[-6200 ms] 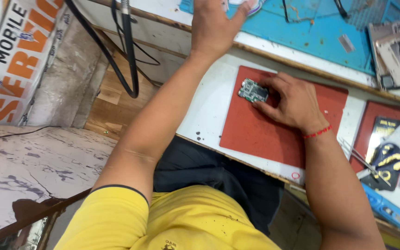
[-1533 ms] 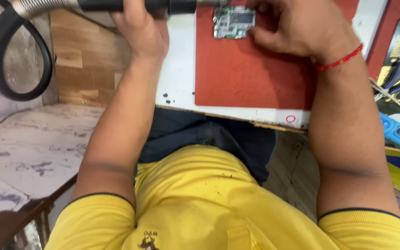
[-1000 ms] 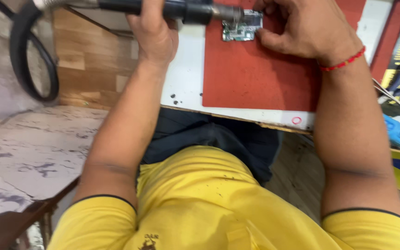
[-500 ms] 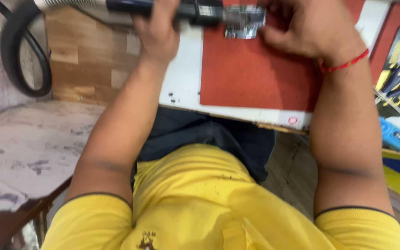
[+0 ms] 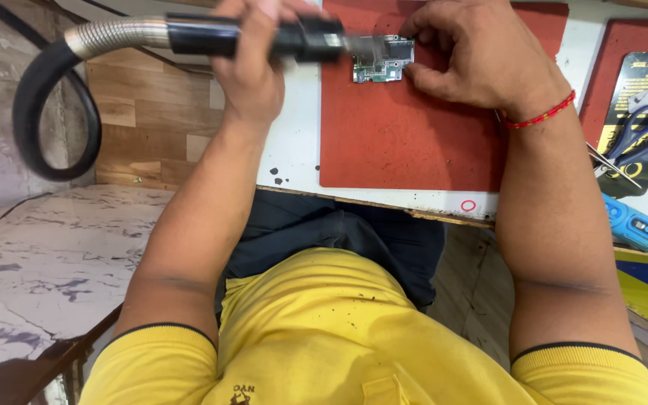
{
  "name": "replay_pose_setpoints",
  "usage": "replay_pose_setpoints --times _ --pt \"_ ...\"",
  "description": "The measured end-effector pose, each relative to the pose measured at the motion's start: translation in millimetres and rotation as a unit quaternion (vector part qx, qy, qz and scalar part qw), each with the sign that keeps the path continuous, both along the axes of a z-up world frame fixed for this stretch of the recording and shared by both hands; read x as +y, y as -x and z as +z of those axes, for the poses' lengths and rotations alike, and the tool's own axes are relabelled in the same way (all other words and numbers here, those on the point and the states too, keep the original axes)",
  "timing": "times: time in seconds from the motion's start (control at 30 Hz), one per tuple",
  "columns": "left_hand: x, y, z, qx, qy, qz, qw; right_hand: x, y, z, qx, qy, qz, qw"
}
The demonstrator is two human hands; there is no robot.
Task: The person cleans a small electronic circuit board on a red mat using a toothbrush. They scrub the board's surface and then use a hot air gun to blow away debris from the components.
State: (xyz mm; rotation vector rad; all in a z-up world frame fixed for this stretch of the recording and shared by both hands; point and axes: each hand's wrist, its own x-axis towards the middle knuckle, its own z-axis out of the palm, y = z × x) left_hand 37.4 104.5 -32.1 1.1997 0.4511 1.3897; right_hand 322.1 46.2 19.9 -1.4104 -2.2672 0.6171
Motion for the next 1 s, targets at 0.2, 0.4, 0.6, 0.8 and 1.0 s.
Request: replay_pose_setpoints --times 0.2,0.4,0.6,0.8,1.0 --pt "-3.8 1.2 2.7 0.029 0.04 -0.001 0.999 3.8 0.4 8.4 -0.027 -0.034 0.019 0.999" --pt "0.6 2.7 8.0 0.073 0.004 -0.014 0.997 3.2 2.4 11.0 -0.04 -0.038 0.01 0.998" --pt "-3.7 1.9 4.1 0.022 0.108 0.0 0.994 4.7 -1.1 13.9 -0.046 0.01 -0.011 0.999" --pt "-0.2 -1.8 0.5 0.022 0.041 -0.003 0.999 -5.0 7.7 11.7 -0.025 -0.019 -0.044 0.999" --pt "-2.5 -1.2 10.1 0.021 0.059 -0.011 0.998 -5.8 7.5 8.2 -0.037 -0.02 -0.056 0.998"
